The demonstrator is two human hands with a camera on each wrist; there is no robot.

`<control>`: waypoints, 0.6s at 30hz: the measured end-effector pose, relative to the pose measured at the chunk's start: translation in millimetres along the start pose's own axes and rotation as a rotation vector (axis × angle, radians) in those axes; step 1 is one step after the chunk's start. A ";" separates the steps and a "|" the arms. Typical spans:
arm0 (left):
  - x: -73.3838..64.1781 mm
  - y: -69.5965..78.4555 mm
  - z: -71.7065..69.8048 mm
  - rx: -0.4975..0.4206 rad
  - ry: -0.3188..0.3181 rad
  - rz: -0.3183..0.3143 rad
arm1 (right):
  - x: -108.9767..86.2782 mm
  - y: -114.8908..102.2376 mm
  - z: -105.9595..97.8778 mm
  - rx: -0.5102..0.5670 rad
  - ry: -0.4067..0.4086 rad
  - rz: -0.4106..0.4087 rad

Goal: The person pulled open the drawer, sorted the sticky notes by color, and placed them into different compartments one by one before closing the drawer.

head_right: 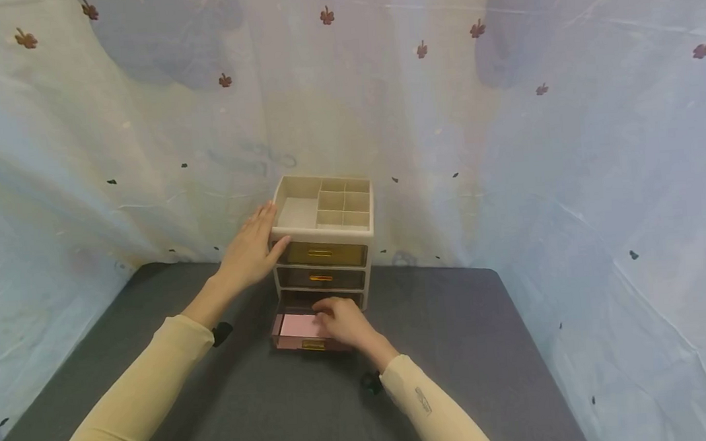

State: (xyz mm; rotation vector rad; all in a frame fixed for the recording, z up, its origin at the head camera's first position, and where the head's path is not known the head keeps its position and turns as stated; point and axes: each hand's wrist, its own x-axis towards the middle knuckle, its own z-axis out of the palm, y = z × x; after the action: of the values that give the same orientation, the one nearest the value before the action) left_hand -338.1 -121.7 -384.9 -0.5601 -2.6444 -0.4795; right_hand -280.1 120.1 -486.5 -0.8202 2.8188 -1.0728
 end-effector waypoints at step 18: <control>0.5 2.6 -1.6 0.001 -0.005 -0.006 | -40.6 -27.1 17.1 0.584 0.299 0.088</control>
State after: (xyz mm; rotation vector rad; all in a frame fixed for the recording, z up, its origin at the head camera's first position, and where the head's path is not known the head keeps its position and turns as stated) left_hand -336.8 -120.1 -382.6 -0.5538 -2.6517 -0.4798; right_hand -229.1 112.0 -489.4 -0.5022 2.4650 -1.9958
